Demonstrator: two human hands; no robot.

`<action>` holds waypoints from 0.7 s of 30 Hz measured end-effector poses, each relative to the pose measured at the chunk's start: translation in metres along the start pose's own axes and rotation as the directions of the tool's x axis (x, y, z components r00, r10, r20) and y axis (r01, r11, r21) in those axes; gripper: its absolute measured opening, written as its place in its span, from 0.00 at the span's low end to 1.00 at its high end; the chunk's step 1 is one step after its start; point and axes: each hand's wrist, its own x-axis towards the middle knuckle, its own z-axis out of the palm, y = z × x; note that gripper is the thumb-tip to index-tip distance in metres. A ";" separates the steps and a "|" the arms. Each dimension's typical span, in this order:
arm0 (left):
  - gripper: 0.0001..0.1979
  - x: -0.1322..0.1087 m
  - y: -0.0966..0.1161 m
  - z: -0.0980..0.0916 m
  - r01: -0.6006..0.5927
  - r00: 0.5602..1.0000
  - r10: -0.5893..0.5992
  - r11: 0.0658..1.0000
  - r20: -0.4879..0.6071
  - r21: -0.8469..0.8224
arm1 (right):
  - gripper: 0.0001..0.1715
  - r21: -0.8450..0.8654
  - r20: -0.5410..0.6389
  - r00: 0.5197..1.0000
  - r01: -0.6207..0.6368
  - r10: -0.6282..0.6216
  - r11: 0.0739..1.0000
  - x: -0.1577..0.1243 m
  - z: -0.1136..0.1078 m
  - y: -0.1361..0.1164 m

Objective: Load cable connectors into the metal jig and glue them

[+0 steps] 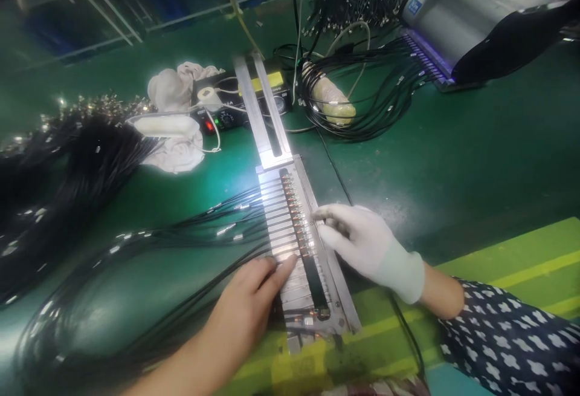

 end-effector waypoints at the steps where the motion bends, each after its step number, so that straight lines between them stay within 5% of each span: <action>1: 0.23 0.000 0.000 0.000 0.016 1.000 -0.016 0.999 -0.001 -0.050 | 0.11 -0.009 -0.005 1.000 0.001 -0.001 1.000 0.000 0.000 0.000; 5: 0.21 -0.002 0.001 -0.009 0.109 0.994 -0.102 0.963 0.041 -0.248 | 0.10 -0.019 -0.025 1.000 0.006 -0.006 1.000 -0.007 0.001 -0.001; 11: 0.06 -0.028 0.014 -0.026 0.257 0.964 -0.213 0.903 0.162 -0.345 | 0.13 -0.052 -0.056 0.997 0.049 -0.052 0.997 -0.023 0.003 0.002; 15: 0.09 -0.033 0.016 -0.025 0.311 0.944 -0.224 0.849 0.242 -0.428 | 0.13 -0.057 -0.049 0.998 0.032 -0.035 0.998 -0.022 0.004 0.002; 21: 0.07 -0.024 0.011 -0.025 0.274 0.961 -0.259 0.854 0.095 -0.443 | 0.13 -0.066 -0.039 0.999 0.025 -0.027 0.998 -0.019 0.003 0.000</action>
